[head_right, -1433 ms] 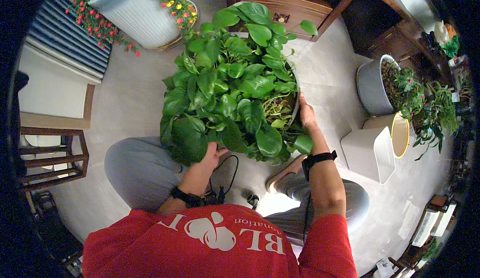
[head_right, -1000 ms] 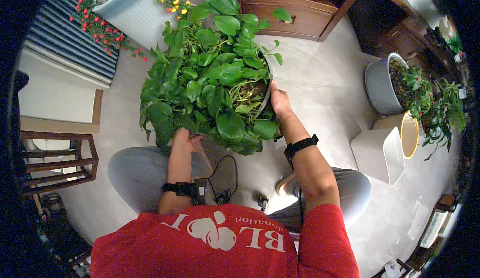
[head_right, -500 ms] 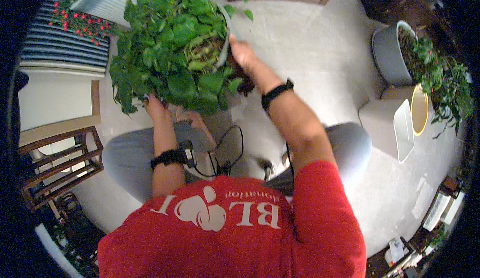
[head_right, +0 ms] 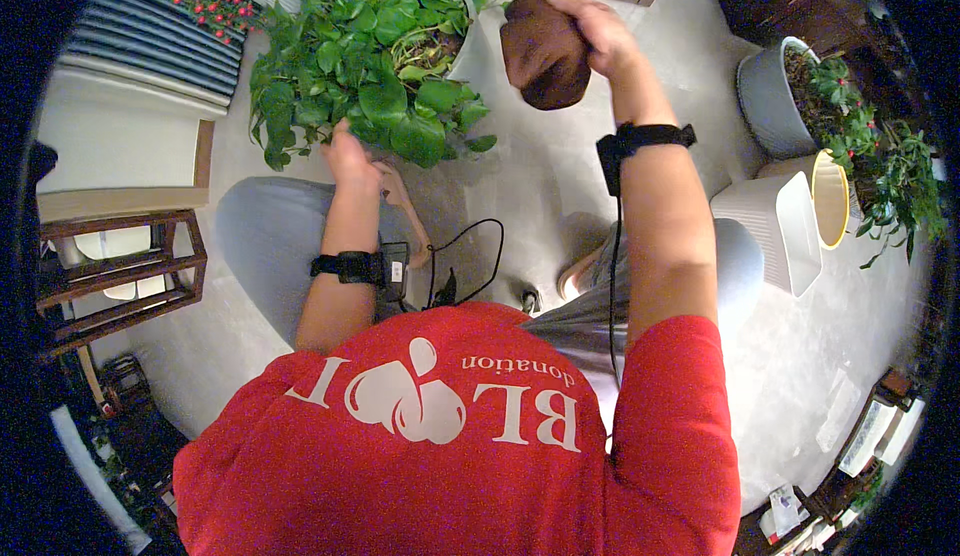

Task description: The person sits on the floor and wipes the leaves of several potted plants with a brown cloth. They then wipe the surface of a wooden cabinet and continue wiping the leaves of another potted plant.

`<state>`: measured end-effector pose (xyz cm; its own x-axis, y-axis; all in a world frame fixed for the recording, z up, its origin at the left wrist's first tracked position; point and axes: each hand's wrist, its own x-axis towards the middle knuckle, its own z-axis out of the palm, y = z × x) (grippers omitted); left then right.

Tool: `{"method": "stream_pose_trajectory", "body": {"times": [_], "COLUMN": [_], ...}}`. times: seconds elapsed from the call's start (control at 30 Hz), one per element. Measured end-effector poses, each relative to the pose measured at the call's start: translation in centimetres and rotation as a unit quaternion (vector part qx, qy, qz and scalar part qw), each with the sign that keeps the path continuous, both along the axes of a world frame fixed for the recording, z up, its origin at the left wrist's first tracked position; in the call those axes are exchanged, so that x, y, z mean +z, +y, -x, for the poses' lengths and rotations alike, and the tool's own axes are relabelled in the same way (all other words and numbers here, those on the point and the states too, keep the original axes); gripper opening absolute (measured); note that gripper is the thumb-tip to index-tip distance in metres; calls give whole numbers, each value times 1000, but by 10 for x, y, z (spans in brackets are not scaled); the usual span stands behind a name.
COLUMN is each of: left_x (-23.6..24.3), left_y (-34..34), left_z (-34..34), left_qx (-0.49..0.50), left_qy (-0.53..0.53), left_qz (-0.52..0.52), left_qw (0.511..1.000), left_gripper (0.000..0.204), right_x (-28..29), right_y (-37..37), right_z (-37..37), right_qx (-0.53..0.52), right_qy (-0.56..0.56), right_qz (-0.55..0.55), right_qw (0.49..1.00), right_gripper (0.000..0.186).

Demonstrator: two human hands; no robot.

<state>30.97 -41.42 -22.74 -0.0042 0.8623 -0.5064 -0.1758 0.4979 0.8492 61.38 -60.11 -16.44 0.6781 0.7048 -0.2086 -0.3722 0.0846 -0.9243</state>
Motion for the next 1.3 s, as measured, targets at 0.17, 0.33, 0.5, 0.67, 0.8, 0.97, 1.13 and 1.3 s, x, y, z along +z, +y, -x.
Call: {"method": "stream_pose_trajectory", "body": {"times": [0.17,0.33,0.5,0.67,0.8,0.97,1.13,1.3], "left_x": [42,85,116,123,124,144,172,171], "left_y": [-40,-84,-141,-211,-236,-275,-281,-278], "left_z": [-18,-17,-16,-27,-36,-47,-70,-80], "left_qx": [-108,-178,-443,-610,-619,-612,-617,-646], "left_qy": [29,53,-40,-159,69,158,174,182], "left_qz": [-124,-255,-199,-194,-457,-607,-661,-666], "left_qw": [986,949,873,752,634,482,390,326], "left_gripper": [93,90,93,73,28,18,20,37], "right_x": [42,73,91,54,-10,-26,-1,-25], "right_y": [-58,-118,-154,-165,-171,-134,-109,-117], "right_z": [14,60,120,169,211,221,191,185], "right_qx": [-109,-148,-162,-225,-312,-240,-213,-226], "right_qy": [-444,-174,94,191,282,291,297,273], "right_qz": [414,105,-155,-289,-201,-110,-146,-150], "right_qw": [787,968,970,911,885,920,919,923], "right_gripper": [37,31,35,46,48,38,38,38]}}
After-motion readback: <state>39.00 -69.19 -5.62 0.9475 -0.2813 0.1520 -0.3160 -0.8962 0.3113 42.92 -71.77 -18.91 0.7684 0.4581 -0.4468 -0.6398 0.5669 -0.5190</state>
